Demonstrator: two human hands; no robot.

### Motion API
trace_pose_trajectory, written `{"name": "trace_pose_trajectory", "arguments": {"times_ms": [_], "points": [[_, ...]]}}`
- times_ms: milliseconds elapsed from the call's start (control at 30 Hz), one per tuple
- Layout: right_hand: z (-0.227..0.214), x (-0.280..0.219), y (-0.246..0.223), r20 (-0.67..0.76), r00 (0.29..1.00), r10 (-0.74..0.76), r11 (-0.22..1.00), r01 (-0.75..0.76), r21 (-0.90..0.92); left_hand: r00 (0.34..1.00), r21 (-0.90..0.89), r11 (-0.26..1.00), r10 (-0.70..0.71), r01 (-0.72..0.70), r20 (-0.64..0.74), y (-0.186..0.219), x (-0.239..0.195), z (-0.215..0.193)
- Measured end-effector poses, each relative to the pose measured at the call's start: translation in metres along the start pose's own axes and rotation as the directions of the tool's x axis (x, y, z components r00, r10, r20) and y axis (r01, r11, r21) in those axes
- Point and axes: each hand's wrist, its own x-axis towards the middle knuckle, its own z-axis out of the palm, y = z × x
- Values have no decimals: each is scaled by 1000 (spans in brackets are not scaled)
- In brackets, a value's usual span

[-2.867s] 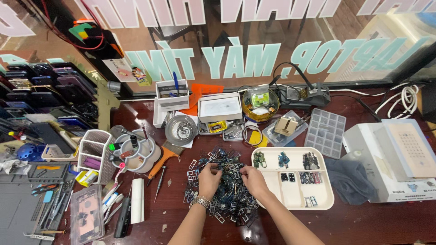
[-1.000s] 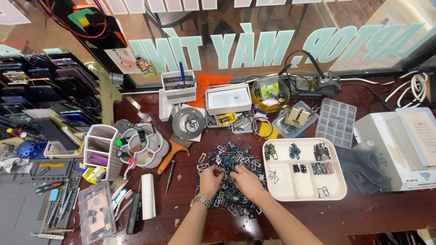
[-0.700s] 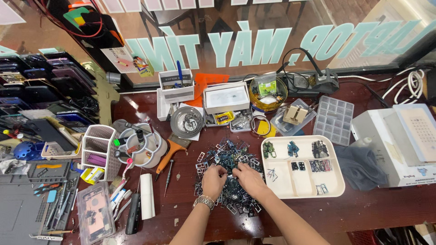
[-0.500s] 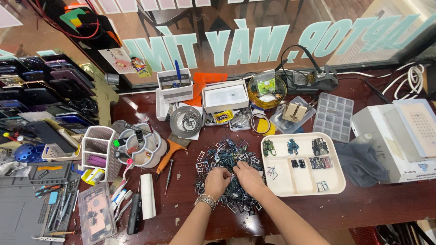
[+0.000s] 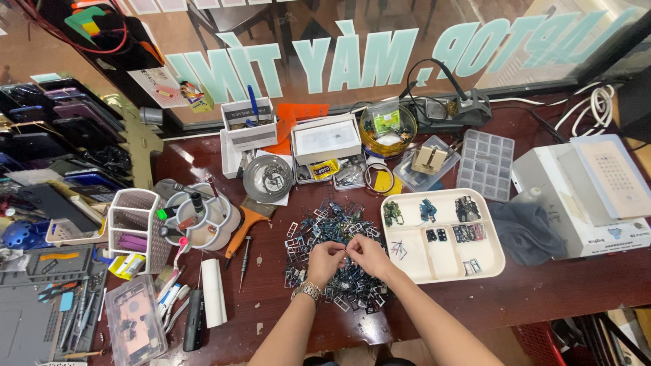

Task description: The person sorts small electronic components from a large pile on the table into a compartmentalized tray. They pick up individual pieces, inspect them, and place them into specific sections of the tray. The process is repetitive and continues throughout the clip.

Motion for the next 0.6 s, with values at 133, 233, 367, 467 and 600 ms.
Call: {"name": "trace_pose_trajectory", "arguments": {"times_ms": [133,233,367,467,600], "points": [[-17,1,8,-184,981,70,996,-58,69,994,194,976,107,-98,-36,-5,1,6],[-40,-5,14,-260,962,83,989,-48,137,960,316,912,279,-261,-11,-3,-4,15],[-56,-20,27,-285,950,126,967,-54,248,951,385,878,309,-282,-7,8,-16,39],[-57,-27,35,-295,942,157,964,-82,251,931,484,824,361,-294,-49,10,-14,48],[-54,-32,39,-288,935,206,960,-136,244,945,501,829,321,-249,-63,2,2,44]]}}
